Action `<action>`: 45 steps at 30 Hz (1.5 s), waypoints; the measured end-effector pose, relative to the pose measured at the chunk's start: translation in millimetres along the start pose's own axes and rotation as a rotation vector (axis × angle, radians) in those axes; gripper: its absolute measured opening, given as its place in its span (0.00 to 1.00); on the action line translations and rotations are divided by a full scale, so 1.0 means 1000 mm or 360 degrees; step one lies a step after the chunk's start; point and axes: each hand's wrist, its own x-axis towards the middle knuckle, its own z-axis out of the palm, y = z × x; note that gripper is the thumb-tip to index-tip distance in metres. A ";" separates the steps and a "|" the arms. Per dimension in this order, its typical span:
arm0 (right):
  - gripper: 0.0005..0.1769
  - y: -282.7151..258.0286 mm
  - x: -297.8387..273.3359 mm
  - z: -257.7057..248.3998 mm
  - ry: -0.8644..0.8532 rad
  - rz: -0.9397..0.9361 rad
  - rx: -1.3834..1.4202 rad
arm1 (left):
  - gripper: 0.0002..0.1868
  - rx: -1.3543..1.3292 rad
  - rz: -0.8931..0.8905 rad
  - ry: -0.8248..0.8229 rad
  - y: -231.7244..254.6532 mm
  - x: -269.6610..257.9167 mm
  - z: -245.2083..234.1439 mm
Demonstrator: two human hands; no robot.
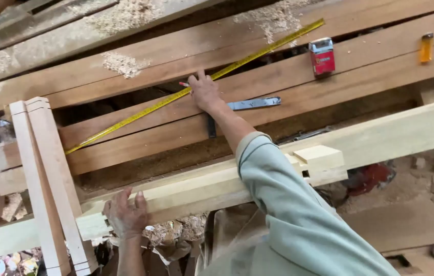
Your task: Measuring and marking wooden beams using a tape measure, square, and pencil for layout.
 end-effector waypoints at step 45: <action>0.08 0.172 -0.464 -0.276 0.1000 0.1704 0.0776 | 0.28 -0.0499 0.0682 -0.0822 0.399 -0.017 -0.003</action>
